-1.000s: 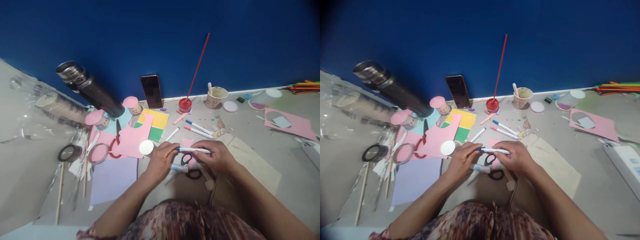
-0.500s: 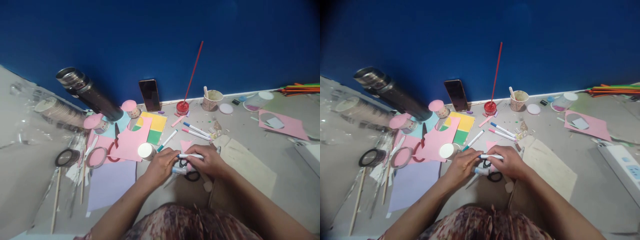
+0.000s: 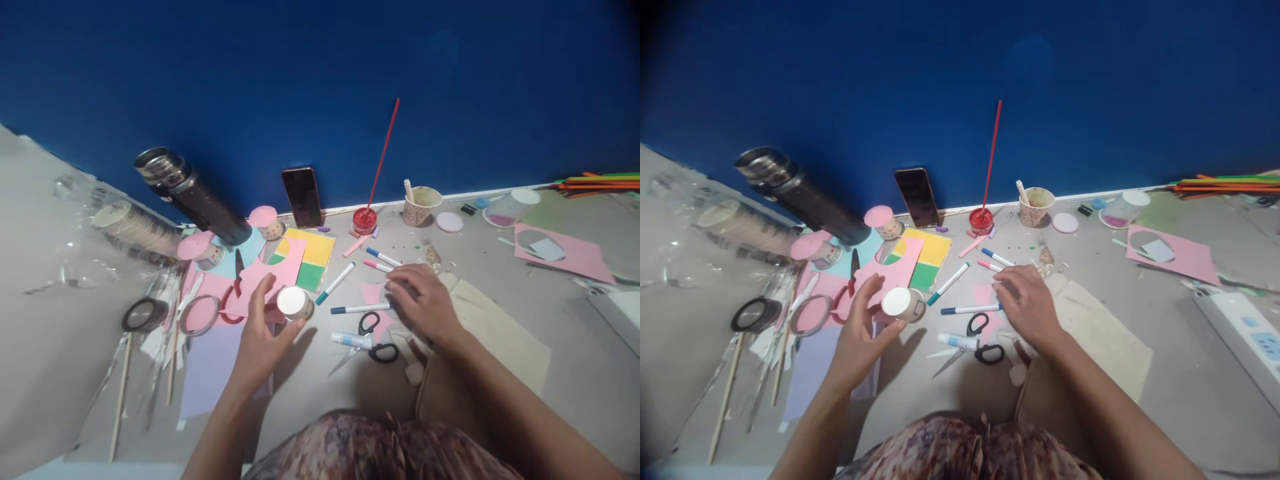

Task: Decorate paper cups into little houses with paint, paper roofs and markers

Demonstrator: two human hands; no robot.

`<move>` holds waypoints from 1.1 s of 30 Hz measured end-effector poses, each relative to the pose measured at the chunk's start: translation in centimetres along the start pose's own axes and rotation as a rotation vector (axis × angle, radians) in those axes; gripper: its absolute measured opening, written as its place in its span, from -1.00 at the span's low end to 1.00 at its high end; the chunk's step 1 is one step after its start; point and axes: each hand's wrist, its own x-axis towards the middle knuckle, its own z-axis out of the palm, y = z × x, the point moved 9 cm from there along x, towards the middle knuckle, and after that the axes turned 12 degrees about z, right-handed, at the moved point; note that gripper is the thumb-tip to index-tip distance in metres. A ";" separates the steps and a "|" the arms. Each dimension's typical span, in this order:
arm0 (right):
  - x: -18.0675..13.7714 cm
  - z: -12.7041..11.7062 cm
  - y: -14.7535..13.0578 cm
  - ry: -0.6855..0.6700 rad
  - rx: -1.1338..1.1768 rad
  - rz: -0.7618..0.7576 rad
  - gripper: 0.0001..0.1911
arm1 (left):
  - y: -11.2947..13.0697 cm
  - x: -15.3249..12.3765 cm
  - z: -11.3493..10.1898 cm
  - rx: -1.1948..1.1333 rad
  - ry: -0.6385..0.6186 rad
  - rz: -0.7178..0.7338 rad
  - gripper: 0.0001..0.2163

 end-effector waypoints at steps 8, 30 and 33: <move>1.4 0.6 4.1 -0.092 -0.494 0.160 -0.84 | -1.7 -0.5 1.7 -0.054 0.076 -0.105 -0.41; 0.9 -1.1 6.6 0.085 0.734 0.620 -0.65 | 2.8 6.6 3.1 0.036 0.140 0.188 -0.51; 1.3 -1.2 7.0 0.112 0.971 0.660 -0.58 | 2.7 6.4 6.7 0.037 -0.022 0.178 -0.54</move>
